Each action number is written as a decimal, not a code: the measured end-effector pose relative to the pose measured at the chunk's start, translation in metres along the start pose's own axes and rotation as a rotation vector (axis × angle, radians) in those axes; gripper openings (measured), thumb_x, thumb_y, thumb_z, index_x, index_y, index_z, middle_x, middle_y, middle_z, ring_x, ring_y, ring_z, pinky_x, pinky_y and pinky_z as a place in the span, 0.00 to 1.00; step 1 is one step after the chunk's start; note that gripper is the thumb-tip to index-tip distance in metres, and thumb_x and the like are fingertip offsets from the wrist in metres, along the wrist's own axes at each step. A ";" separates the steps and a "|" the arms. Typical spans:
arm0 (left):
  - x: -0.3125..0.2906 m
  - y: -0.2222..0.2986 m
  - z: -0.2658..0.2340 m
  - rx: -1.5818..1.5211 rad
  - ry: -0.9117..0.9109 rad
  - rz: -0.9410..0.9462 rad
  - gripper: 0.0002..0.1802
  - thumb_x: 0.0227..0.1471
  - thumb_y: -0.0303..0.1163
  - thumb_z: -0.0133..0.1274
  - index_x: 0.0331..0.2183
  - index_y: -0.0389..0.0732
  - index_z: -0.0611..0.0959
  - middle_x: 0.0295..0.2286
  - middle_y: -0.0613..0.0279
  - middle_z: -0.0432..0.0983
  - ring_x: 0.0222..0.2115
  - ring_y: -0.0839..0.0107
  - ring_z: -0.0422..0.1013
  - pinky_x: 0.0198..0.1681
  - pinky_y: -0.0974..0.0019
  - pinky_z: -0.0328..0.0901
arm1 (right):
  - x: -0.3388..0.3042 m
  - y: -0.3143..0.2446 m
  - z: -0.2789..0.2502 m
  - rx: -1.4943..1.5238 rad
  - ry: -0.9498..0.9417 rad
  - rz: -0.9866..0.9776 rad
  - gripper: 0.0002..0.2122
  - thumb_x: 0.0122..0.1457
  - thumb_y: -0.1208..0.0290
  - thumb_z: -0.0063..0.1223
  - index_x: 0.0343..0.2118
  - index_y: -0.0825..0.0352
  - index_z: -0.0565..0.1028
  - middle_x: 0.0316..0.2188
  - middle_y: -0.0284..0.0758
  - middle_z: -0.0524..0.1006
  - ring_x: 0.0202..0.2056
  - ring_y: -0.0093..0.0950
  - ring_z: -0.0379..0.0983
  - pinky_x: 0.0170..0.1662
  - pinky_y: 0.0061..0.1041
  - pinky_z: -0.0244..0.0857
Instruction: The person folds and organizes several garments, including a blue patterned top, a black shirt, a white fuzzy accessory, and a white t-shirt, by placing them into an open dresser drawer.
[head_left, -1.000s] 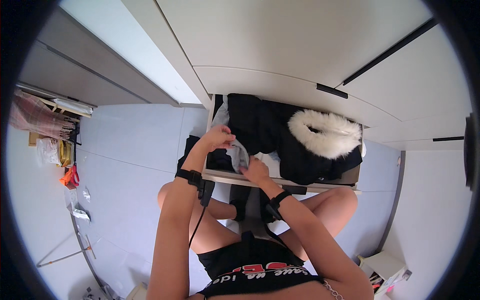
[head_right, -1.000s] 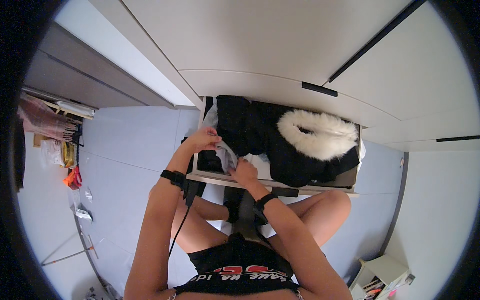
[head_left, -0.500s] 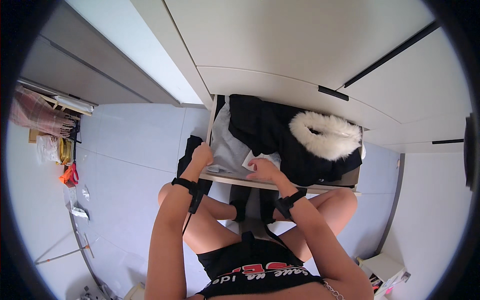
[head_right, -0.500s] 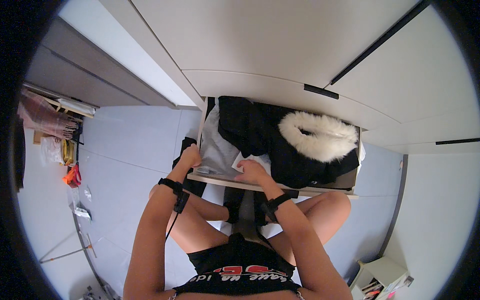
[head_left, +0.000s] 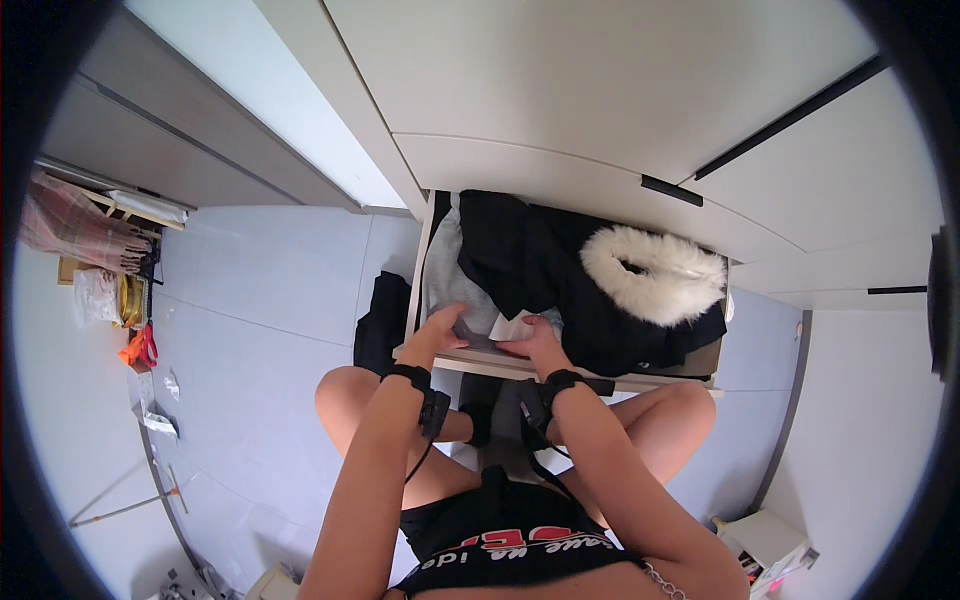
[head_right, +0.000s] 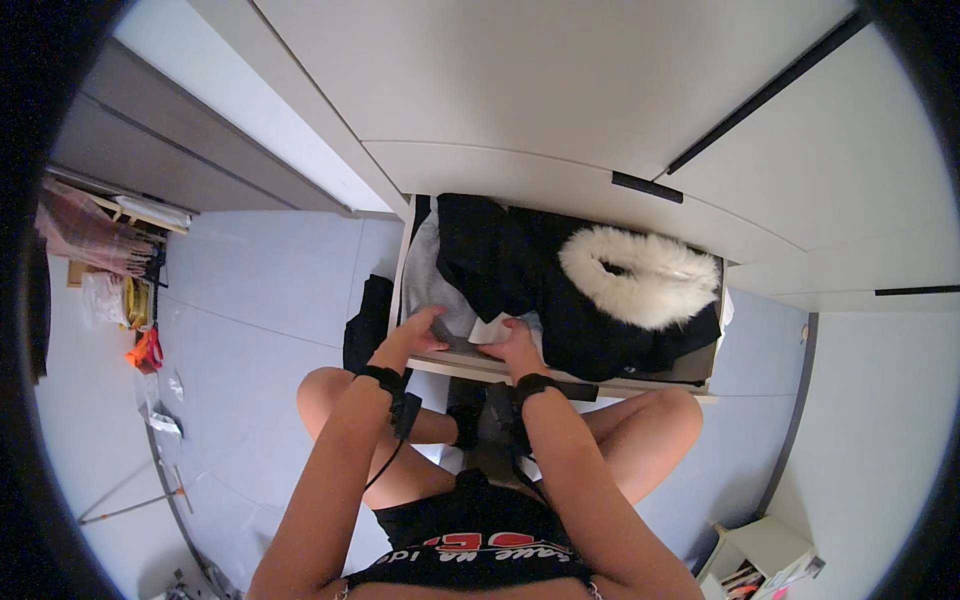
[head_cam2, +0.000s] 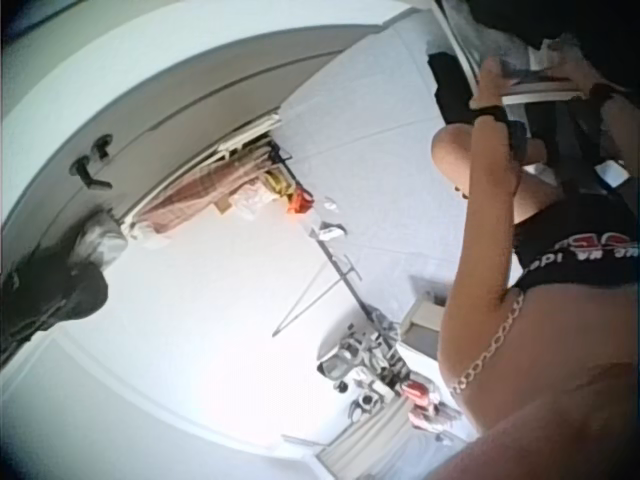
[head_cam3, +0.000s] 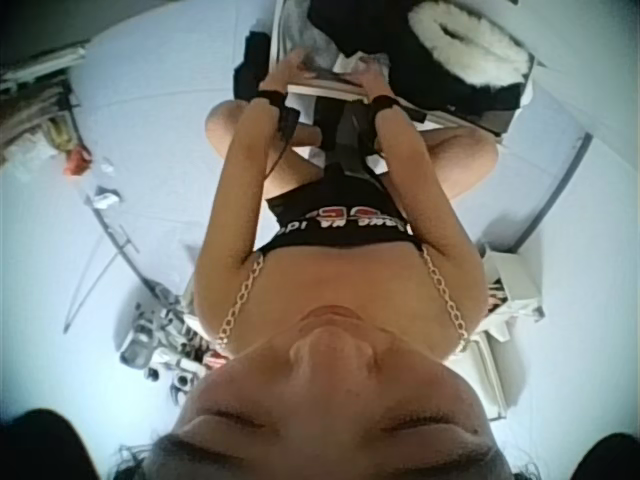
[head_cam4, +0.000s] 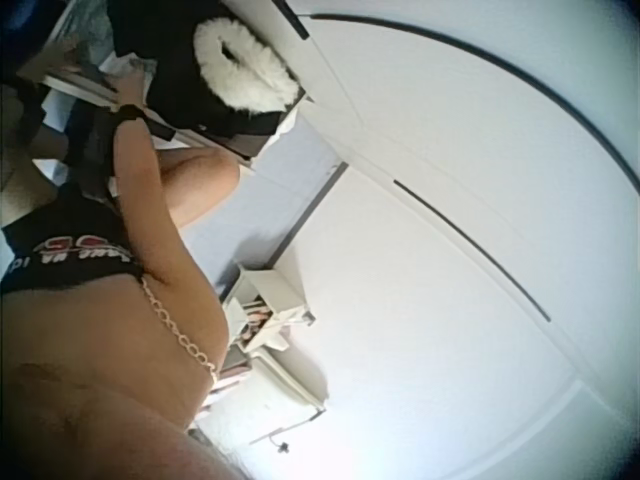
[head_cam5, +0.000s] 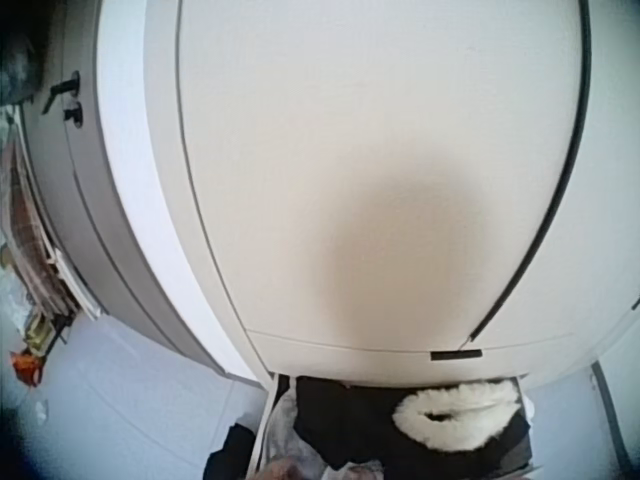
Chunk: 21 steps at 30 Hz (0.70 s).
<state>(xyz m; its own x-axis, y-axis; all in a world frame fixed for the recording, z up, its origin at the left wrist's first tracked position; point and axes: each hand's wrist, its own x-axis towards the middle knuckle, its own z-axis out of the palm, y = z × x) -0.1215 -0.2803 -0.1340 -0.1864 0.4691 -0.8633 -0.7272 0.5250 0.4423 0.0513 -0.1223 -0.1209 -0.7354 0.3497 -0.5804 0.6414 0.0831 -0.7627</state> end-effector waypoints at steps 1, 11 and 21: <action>0.005 -0.004 0.000 -0.225 0.130 -0.092 0.46 0.41 0.31 0.55 0.54 0.41 0.44 0.54 0.47 0.42 0.46 0.45 0.58 0.41 0.43 0.62 | 0.001 0.000 0.007 0.049 0.065 0.032 0.27 0.46 0.67 0.57 0.45 0.71 0.58 0.45 0.52 0.61 0.47 0.41 0.62 0.48 0.40 0.61; 0.010 -0.034 0.017 -0.588 0.283 0.168 0.41 0.37 0.32 0.59 0.46 0.47 0.48 0.51 0.46 0.45 0.51 0.47 0.47 0.47 0.34 0.47 | 0.019 -0.019 0.039 1.865 0.266 0.763 0.28 0.39 0.65 0.51 0.47 0.64 0.60 0.50 0.41 0.60 0.51 0.39 0.55 0.52 0.48 0.45; 0.017 -0.042 0.011 -0.533 0.237 0.165 0.36 0.42 0.31 0.56 0.45 0.48 0.49 0.45 0.48 0.54 0.44 0.49 0.59 0.41 0.37 0.56 | 0.009 -0.025 0.036 2.055 0.285 0.701 0.22 0.44 0.66 0.39 0.47 0.61 0.60 0.49 0.39 0.61 0.53 0.39 0.53 0.54 0.55 0.39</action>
<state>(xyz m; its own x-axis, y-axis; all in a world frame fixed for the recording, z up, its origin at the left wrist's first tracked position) -0.0868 -0.2866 -0.1647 -0.4227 0.3108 -0.8513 -0.8954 0.0019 0.4453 0.0210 -0.1547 -0.1171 -0.3861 -0.0230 -0.9222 -0.4862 -0.8445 0.2247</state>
